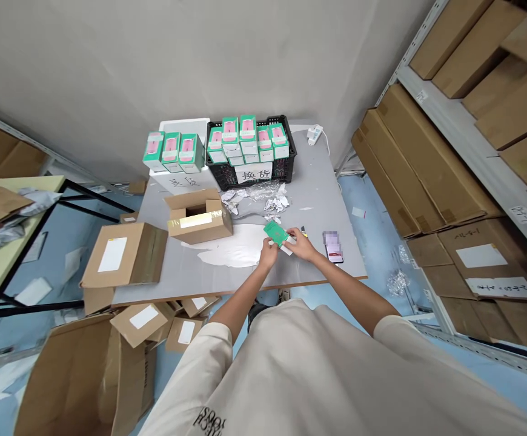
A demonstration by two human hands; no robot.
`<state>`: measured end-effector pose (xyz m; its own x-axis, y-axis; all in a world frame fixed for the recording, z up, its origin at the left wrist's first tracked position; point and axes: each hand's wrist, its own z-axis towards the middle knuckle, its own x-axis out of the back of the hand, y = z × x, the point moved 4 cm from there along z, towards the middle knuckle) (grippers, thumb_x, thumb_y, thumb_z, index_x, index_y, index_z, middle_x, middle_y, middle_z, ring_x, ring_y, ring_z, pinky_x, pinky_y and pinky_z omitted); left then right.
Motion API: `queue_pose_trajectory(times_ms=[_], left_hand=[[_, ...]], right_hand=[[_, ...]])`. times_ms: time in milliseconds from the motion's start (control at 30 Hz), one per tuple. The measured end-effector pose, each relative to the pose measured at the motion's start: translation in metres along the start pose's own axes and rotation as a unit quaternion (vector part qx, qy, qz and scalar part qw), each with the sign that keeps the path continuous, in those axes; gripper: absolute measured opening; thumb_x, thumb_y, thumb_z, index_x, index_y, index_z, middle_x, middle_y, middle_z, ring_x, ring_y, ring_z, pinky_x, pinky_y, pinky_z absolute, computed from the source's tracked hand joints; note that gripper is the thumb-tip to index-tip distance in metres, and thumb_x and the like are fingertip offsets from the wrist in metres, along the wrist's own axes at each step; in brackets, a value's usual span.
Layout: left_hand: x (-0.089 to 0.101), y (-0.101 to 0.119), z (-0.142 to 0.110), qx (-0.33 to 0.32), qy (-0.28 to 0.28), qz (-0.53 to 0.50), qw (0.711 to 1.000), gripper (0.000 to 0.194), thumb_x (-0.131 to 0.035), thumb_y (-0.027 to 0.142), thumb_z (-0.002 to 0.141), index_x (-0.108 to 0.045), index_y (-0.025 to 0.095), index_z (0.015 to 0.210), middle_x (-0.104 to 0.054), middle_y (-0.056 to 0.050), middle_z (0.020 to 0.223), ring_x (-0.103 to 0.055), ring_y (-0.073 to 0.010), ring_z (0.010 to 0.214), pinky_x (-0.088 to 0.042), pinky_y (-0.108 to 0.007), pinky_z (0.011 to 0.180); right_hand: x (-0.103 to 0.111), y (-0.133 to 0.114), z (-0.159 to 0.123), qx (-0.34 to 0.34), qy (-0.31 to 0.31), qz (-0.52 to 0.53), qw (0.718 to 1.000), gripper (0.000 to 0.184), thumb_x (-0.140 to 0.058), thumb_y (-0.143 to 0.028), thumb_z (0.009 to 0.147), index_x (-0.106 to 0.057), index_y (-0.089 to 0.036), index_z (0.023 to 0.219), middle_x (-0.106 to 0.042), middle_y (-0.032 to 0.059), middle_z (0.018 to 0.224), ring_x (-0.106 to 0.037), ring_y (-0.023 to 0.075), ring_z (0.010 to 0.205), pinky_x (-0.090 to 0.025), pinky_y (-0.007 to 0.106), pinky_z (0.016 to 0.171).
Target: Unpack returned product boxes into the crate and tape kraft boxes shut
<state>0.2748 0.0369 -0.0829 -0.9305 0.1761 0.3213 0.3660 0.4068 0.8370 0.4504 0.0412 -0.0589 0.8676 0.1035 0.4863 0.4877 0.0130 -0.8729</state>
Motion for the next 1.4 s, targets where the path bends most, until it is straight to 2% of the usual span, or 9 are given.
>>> queue_pose_trajectory(times_ms=[167,333,467,600,800,933,1200,1300,1400], left_hand=[[0.025,0.004,0.004,0.021,0.019,-0.083,0.996,0.061,-0.063,0.024,0.082,-0.049,0.02,0.141,-0.074,-0.009,0.109,-0.071,-0.0209,0.097,-0.053,-0.034,0.086],[0.046,0.01,0.006,0.013,0.026,-0.147,0.989,0.064,-0.058,0.015,0.08,-0.049,0.015,0.143,-0.073,-0.013,0.116,-0.072,-0.0198,0.1,-0.054,-0.031,0.085],[0.063,0.014,0.006,-0.013,0.01,-0.093,0.996,0.058,-0.055,0.012,0.082,-0.052,0.015,0.139,-0.074,-0.012,0.111,-0.072,-0.0214,0.099,-0.054,-0.035,0.086],[0.087,0.018,0.005,-0.118,0.057,0.062,0.989,0.051,-0.06,0.011,0.079,-0.06,0.017,0.13,-0.068,-0.013,0.12,-0.068,-0.0233,0.104,-0.052,-0.04,0.098],[0.106,0.011,0.003,-0.22,0.029,0.152,0.963,0.073,-0.069,0.011,0.074,-0.05,0.02,0.144,-0.054,-0.015,0.14,-0.061,-0.0279,0.12,-0.045,-0.046,0.11],[0.114,0.008,0.003,-0.248,0.002,0.161,0.955,0.079,-0.07,0.014,0.076,-0.043,0.02,0.15,-0.047,-0.016,0.15,-0.053,-0.0307,0.133,-0.039,-0.048,0.116],[0.125,0.011,0.013,-0.212,-0.04,0.096,0.972,0.093,-0.072,0.015,0.074,-0.031,0.023,0.157,-0.053,-0.013,0.149,-0.055,-0.0294,0.131,-0.041,-0.046,0.114],[0.126,0.011,0.014,-0.209,-0.056,0.084,0.973,0.094,-0.073,0.015,0.074,-0.029,0.026,0.156,-0.055,-0.012,0.147,-0.058,-0.0283,0.127,-0.045,-0.044,0.108],[0.126,0.014,0.013,-0.222,-0.07,0.09,0.968,0.095,-0.074,0.016,0.074,-0.028,0.026,0.156,-0.056,-0.013,0.146,-0.06,-0.0284,0.125,-0.047,-0.043,0.105]], right_hand=[[-0.01,-0.023,0.021,0.047,-0.062,-0.076,0.994,0.075,-0.076,-0.032,0.077,-0.048,-0.023,0.145,-0.063,0.011,0.135,-0.055,0.0305,0.129,-0.046,0.044,0.106],[-0.029,-0.037,0.035,0.08,-0.097,-0.182,0.975,0.098,-0.077,-0.03,0.076,-0.029,-0.027,0.161,-0.041,0.0157,0.158,-0.04,0.039,0.141,-0.037,0.054,0.111],[-0.041,-0.047,0.047,0.065,-0.086,-0.22,0.97,0.091,-0.069,-0.024,0.082,-0.027,-0.026,0.162,-0.044,0.0176,0.15,-0.043,0.0371,0.136,-0.042,0.051,0.107],[-0.046,-0.063,0.06,0.103,-0.093,-0.182,0.973,0.087,-0.075,-0.03,0.08,-0.033,-0.021,0.157,-0.052,0.0158,0.142,-0.049,0.0328,0.128,-0.044,0.044,0.105],[-0.062,-0.075,0.062,0.175,-0.17,-0.165,0.956,0.07,-0.08,-0.031,0.077,-0.051,-0.019,0.14,-0.06,0.0135,0.133,-0.055,0.0298,0.121,-0.046,0.041,0.103],[-0.065,-0.076,0.062,0.178,-0.141,-0.209,0.951,0.075,-0.084,-0.03,0.072,-0.056,-0.021,0.141,-0.051,0.0158,0.146,-0.047,0.035,0.134,-0.039,0.048,0.112],[-0.054,-0.096,0.061,0.129,-0.123,-0.141,0.974,0.052,-0.075,-0.031,0.08,-0.065,-0.027,0.131,-0.068,0.0075,0.131,-0.062,0.0294,0.121,-0.046,0.042,0.106],[-0.046,-0.098,0.068,0.052,-0.062,-0.103,0.991,0.047,-0.065,-0.039,0.089,-0.059,-0.026,0.133,-0.072,0.0062,0.119,-0.068,0.026,0.105,-0.051,0.038,0.092],[-0.039,-0.096,0.077,-0.012,0.048,-0.111,0.993,0.044,-0.059,-0.041,0.091,-0.053,-0.023,0.131,-0.07,0.0067,0.112,-0.067,0.0236,0.088,-0.051,0.036,0.08]])
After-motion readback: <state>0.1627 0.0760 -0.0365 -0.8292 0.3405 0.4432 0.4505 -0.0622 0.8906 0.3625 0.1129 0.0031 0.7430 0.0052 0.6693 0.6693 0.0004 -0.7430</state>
